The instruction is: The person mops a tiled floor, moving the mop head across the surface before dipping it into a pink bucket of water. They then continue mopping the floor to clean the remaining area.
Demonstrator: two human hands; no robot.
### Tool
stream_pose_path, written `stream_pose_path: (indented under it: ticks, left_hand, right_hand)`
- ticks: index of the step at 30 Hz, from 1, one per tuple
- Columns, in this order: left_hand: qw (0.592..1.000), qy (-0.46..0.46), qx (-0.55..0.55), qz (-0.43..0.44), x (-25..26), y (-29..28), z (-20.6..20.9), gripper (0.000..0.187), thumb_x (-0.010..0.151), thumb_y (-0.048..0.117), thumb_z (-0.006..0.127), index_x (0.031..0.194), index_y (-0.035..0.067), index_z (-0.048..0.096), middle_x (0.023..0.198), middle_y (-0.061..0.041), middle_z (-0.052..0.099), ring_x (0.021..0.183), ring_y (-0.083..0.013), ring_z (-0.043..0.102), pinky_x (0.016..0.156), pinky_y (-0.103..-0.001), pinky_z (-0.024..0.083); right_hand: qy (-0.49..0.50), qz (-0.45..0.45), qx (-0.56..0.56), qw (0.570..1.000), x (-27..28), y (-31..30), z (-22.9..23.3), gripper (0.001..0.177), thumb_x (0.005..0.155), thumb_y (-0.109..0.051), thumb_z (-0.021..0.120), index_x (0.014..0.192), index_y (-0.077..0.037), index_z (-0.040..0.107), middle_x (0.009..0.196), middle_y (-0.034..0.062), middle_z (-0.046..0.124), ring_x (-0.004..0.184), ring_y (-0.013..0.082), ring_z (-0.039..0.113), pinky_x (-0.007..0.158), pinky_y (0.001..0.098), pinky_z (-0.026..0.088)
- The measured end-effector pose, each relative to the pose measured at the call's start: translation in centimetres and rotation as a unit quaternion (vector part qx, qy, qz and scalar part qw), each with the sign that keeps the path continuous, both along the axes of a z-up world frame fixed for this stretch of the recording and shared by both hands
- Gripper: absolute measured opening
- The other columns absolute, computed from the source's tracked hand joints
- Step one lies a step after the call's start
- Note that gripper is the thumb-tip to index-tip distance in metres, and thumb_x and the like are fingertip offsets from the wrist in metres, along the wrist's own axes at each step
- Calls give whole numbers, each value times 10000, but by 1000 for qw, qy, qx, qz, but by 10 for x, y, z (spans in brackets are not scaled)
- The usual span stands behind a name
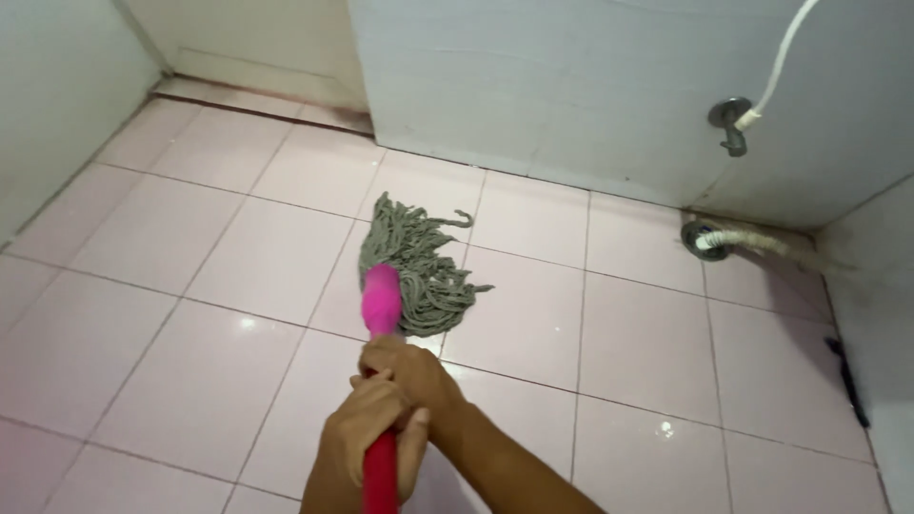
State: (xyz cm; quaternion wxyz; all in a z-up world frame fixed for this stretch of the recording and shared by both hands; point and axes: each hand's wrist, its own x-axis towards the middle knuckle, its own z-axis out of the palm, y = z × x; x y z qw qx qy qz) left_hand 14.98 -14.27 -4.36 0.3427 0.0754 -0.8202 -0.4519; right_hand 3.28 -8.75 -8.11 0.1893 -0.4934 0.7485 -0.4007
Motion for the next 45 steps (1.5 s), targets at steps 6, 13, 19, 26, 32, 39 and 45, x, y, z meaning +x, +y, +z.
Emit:
stream_pose_path:
  ticks: [6,13,19,26,32,39,45]
  left_hand:
    - [999,24,28,18,-9,-7,0,166,764,-50,661,665,-1,537,641,-126,548,593,-283,588,623,-348,527]
    - [996,-36,75,45,-12,-28,15,181,836,-22,628,672,-25,551,638,-124,586,605,-192,647,629,-309,533]
    - [986,19,153,56,-21,-57,24,227,928,26,565,707,-16,594,652,-100,660,586,-148,630,693,-270,565]
    - [982,-90,139,86,-32,-73,48,249,941,56,597,715,-40,638,656,-150,687,575,-194,655,566,-290,530]
    - [980,-111,158,38,-28,-95,63,241,990,46,564,791,-48,663,842,-169,751,1021,-243,755,921,-325,570]
    - [965,-141,205,82,-20,-100,47,241,997,38,555,820,-66,682,881,-185,740,1203,-274,700,1012,-351,522]
    - [955,-195,216,63,-20,-119,57,225,978,89,586,863,-49,722,876,-172,771,1166,-254,728,998,-338,556]
  right_hand:
    - [-37,-9,-42,998,-3,-7,7,83,847,-106,595,810,-32,588,869,100,642,816,278,634,717,375,527]
    - [-51,-31,96,994,-9,-37,3,165,900,-138,557,765,-50,590,822,117,636,731,283,672,680,394,552]
    - [38,-36,65,997,-15,-71,0,123,739,-192,678,770,-86,621,831,122,691,764,358,680,716,440,552]
    - [-413,-52,-9,909,-25,-75,-3,170,893,-181,719,846,-63,606,851,89,651,775,265,638,689,398,522]
    - [-78,-78,-17,994,-6,-69,54,192,856,-162,694,1043,-125,678,1039,85,734,936,289,717,840,385,583]
    - [-67,-58,111,990,-3,-81,58,312,832,-124,712,1132,-105,632,1157,115,663,971,348,690,825,450,569]
    - [-102,-90,79,988,3,-92,60,272,859,-150,695,1119,-114,624,1098,96,668,976,329,691,864,430,572]
